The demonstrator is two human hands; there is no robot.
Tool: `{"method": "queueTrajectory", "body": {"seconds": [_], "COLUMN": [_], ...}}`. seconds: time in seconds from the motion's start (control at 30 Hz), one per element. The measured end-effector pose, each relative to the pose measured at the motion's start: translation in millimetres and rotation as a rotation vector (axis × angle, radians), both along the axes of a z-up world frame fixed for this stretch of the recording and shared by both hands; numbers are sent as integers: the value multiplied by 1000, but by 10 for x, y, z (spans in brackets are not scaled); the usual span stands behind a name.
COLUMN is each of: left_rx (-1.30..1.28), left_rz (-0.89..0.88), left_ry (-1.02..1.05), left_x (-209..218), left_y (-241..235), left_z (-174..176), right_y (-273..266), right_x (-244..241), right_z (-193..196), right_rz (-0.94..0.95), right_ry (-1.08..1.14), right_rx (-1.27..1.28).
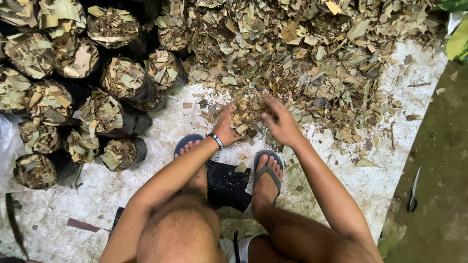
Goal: The person sits on the floor and packs dried leaf fragments into small black cylindrical containers. They scoop leaves from a large pile, press them into the containers, and place the filled containers aside. The process is repeated continuously.
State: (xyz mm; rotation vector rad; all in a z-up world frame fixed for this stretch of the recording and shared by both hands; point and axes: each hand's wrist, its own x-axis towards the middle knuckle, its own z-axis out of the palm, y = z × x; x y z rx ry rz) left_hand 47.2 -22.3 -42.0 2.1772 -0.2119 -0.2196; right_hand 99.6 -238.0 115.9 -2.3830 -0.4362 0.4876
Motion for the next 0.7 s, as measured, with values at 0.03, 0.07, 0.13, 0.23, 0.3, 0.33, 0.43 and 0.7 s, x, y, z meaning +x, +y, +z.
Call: {"method": "queueTrajectory", "body": {"seconds": [0.03,0.07,0.13,0.23,0.3,0.33,0.43,0.7], "left_rx": [17,-24,-100,37,175,246,345,71], "left_rz": [-17,-30,-57,-121,-98,-86,-31,-206], "left_ry": [51,35,1,108,212,257,278,102], "left_x": [8,4,-25,-69,-64,-26,-51,-68], "left_y": [21,54,165,330,440,512,769,756], "left_z": [112,240,522,936,1138,1218,1395,1456], "right_y": [38,80,149,202,161,132,-10,-390], "right_x": [-34,-64,-136,-162,-201,-191,-243,-601], "right_z": [-1,-1,1,-19,-54,-80,-203,-829], "right_rz": [60,122,122,140,113,77,-140,-272], "right_ry": [23,45,70,38,24,17,189,580], "right_rx": [38,76,11,24,84,126,249,563]}}
